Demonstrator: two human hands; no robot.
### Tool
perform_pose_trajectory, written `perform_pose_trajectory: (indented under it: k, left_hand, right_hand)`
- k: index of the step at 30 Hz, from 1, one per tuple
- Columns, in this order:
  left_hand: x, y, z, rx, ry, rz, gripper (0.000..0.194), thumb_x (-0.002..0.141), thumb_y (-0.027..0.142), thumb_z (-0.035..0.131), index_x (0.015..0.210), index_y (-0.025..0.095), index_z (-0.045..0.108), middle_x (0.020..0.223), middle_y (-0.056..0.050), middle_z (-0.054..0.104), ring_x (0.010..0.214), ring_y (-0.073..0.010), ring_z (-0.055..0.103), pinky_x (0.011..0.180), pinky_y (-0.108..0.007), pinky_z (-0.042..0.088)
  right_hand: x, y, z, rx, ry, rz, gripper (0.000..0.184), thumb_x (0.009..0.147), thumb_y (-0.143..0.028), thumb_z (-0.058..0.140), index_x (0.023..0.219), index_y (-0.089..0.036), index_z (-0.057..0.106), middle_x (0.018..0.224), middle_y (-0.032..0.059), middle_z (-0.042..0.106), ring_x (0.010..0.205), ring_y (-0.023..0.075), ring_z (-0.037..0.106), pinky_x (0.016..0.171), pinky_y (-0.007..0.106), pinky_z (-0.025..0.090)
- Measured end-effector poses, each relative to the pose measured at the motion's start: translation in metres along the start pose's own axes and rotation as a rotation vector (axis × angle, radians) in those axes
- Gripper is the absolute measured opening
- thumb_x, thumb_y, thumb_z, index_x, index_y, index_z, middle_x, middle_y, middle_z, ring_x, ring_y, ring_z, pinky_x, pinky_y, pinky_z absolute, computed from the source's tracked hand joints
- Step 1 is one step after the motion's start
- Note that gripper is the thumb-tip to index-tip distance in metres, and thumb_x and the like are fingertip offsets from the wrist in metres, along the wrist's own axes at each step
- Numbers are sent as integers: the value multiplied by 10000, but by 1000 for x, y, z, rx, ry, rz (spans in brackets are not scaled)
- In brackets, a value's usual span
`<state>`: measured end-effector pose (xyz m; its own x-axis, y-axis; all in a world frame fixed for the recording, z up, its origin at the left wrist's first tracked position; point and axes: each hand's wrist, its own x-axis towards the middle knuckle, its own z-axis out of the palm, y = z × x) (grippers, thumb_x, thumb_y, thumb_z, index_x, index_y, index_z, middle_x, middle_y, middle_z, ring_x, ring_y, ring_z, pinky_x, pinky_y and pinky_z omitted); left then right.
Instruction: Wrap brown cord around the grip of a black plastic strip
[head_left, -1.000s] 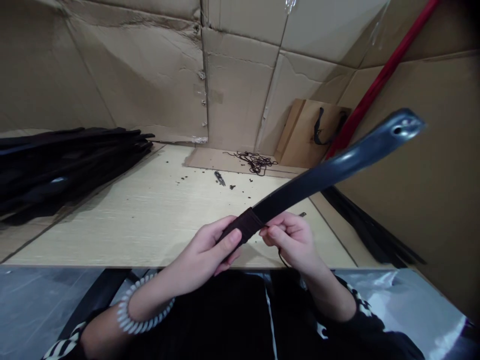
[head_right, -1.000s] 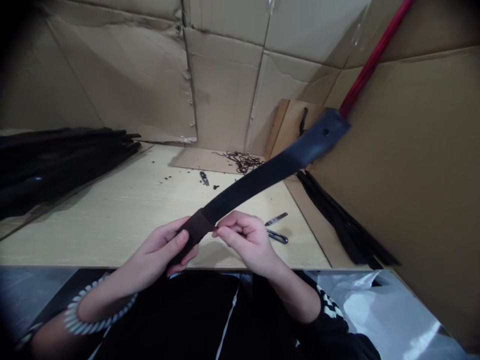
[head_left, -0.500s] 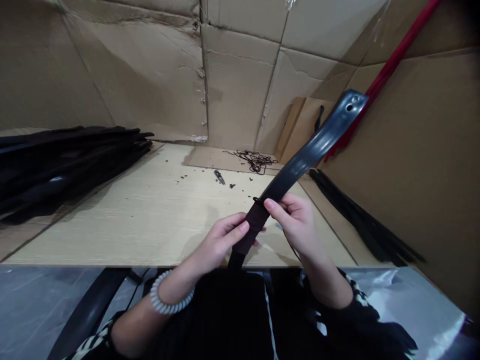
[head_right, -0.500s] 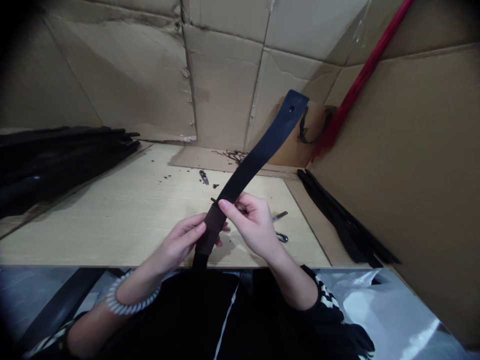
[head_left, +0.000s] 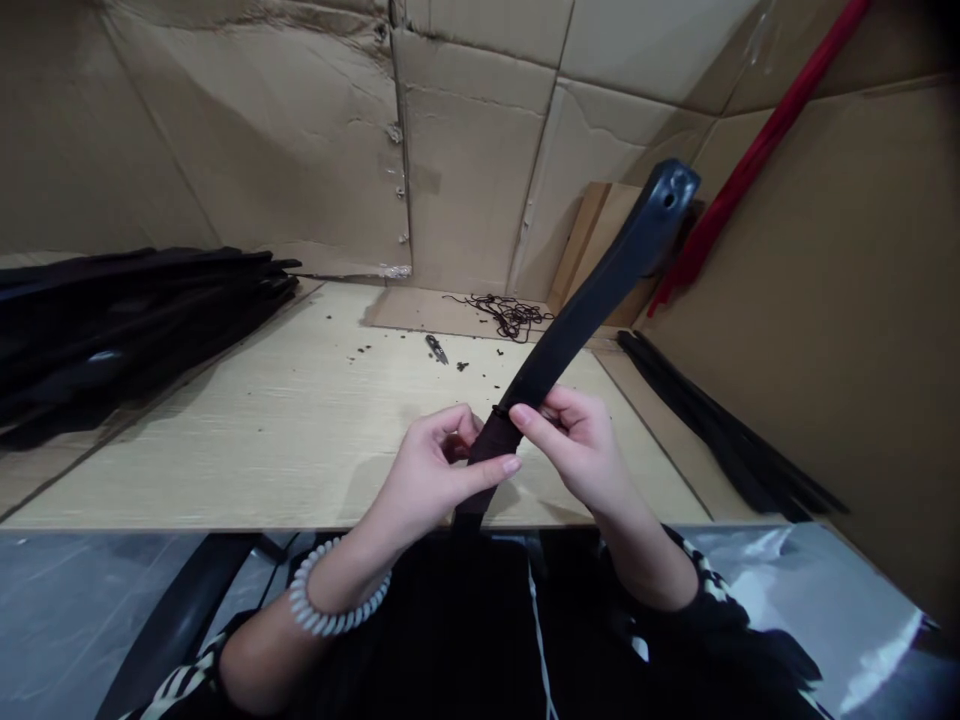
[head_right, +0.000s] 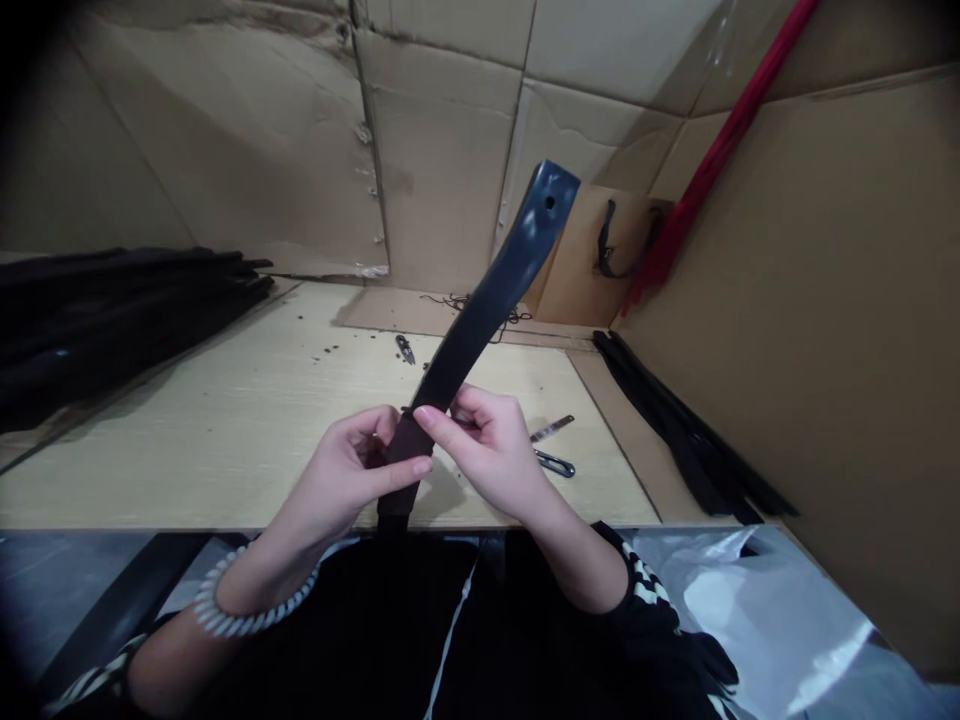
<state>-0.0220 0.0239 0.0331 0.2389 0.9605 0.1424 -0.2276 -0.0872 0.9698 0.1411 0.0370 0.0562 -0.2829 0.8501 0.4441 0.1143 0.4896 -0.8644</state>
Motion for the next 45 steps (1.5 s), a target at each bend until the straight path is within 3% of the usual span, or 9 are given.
perform_pose_trajectory:
  k: [7, 15, 18, 22, 33, 36, 40, 42, 45]
  left_hand:
    - [-1, 10, -22, 227, -297, -90, 295, 862, 409, 659, 826, 117, 639, 797, -48, 625, 731, -136, 578, 658, -245, 460]
    - [1, -9, 1, -9, 2, -122, 530, 596, 312, 877, 687, 178, 373, 584, 63, 461, 524, -67, 432, 470, -171, 336]
    - [2, -8, -5, 8, -100, -148, 452, 607, 308, 873, 781, 162, 482, 666, 47, 517, 590, -81, 490, 526, -183, 388]
    - [1, 6, -20, 155, -310, -163, 294, 811, 382, 722, 870, 102, 656, 769, -24, 594, 715, -115, 557, 644, -225, 436]
    - [-5, -9, 3, 144, 29, -127, 402, 615, 314, 868, 823, 118, 586, 668, 7, 581, 581, -108, 531, 514, -211, 389]
    - [-6, -6, -5, 84, -106, -131, 486, 603, 259, 883, 987, 129, 614, 832, -23, 649, 720, -145, 620, 642, -245, 488]
    - [-3, 3, -20, 96, -328, -112, 298, 865, 370, 686, 1020, 116, 680, 968, -96, 696, 897, -188, 660, 812, -302, 518]
    - [-1, 5, -20, 151, -300, -101, 284, 883, 381, 660, 880, 97, 679, 858, -89, 689, 805, -161, 643, 727, -262, 501]
    - [1, 3, -11, 93, -144, -131, 361, 727, 334, 812, 749, 139, 508, 707, -19, 634, 644, -117, 591, 580, -208, 447]
  right_hand:
    - [-3, -1, -2, -40, -1, -33, 311, 907, -330, 637, 773, -50, 656, 572, 5, 459, 517, -8, 398, 467, 56, 319]
    - [-2, 0, 5, 100, 6, 22, 248, 888, -295, 644, 881, -48, 670, 752, 44, 616, 658, 29, 594, 588, 56, 475]
    - [-3, 0, 3, 64, -8, 20, 250, 892, -292, 642, 851, -47, 667, 693, 31, 590, 590, 11, 543, 528, 44, 435]
    - [-4, 0, 1, 4, -7, 10, 259, 891, -297, 646, 828, -47, 672, 621, 14, 538, 522, -4, 468, 461, 45, 373]
    - [-6, 0, 8, 131, -33, 60, 267, 893, -311, 647, 939, -50, 676, 813, 60, 646, 717, 50, 639, 626, 71, 524]
    - [-7, 2, 5, 106, -23, 66, 275, 890, -320, 653, 923, -48, 676, 784, 55, 637, 667, 39, 616, 566, 59, 494]
    - [-9, 4, 2, 68, -22, 76, 311, 900, -348, 643, 882, -39, 665, 763, 59, 628, 659, 44, 607, 566, 72, 497]
    - [-9, 4, 3, 73, -22, 73, 313, 898, -351, 644, 884, -39, 662, 771, 59, 630, 661, 45, 609, 575, 76, 501]
    - [-8, 4, 5, 101, -10, 74, 280, 885, -322, 656, 908, -43, 672, 787, 56, 637, 661, 41, 614, 573, 65, 498]
